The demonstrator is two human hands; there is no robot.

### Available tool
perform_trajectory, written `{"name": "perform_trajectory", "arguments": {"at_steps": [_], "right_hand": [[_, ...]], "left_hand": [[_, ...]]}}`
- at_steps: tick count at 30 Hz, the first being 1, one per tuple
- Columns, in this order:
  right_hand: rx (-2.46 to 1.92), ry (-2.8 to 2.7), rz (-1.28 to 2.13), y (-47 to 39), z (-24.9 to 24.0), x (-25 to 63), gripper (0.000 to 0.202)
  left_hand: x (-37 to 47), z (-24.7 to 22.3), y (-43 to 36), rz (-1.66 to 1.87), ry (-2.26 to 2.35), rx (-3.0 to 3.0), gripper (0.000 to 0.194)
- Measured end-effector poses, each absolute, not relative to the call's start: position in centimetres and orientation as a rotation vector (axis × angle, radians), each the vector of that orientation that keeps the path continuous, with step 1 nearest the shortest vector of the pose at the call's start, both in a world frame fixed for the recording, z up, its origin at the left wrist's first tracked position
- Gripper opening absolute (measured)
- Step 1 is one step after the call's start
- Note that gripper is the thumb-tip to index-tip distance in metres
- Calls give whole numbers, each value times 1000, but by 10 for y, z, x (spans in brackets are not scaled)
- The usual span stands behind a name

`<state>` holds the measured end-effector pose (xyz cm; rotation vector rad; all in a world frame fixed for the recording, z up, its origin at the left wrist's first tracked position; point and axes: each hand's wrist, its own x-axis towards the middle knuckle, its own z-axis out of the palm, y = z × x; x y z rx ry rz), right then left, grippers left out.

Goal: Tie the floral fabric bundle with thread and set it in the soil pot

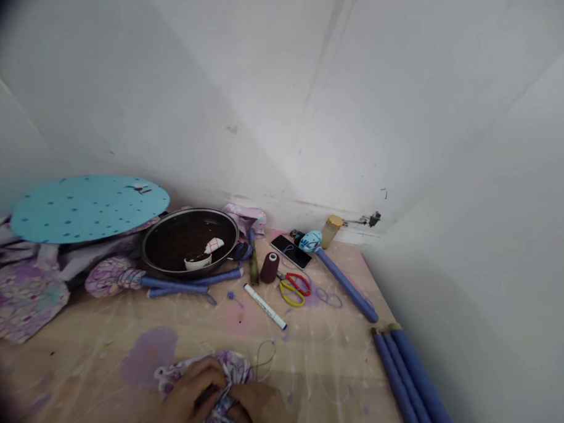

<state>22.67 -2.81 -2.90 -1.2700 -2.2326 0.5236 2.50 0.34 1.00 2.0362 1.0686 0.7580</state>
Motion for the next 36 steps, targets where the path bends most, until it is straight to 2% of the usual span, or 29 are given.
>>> {"name": "perform_trajectory", "arguments": {"at_steps": [6,12,15,19,22,25,30,36], "right_hand": [[-1261,-2253,527,-27,-29,227,28],[-1277,-2267,582,-29,-33,229,14],[-1294,-2246,625,-30,-34,232,16],[-1434,-2011,819,-28,-17,238,23],[-1446,-1876,873,-28,1,239,16],[-1430,-1848,803,-31,6,237,21],[-1468,-1919,656,-34,-9,232,16],[-1286,-2111,565,-17,0,228,32]], "left_hand": [[28,14,4,730,1086,2050,16],[27,12,4,718,1086,2056,23],[26,9,4,744,1097,2069,22],[26,6,3,816,1036,2130,19],[26,8,1,829,1017,2134,17],[25,10,0,812,1036,2099,17],[24,12,1,788,1052,2073,18],[25,10,-1,811,1037,2073,20]]}}
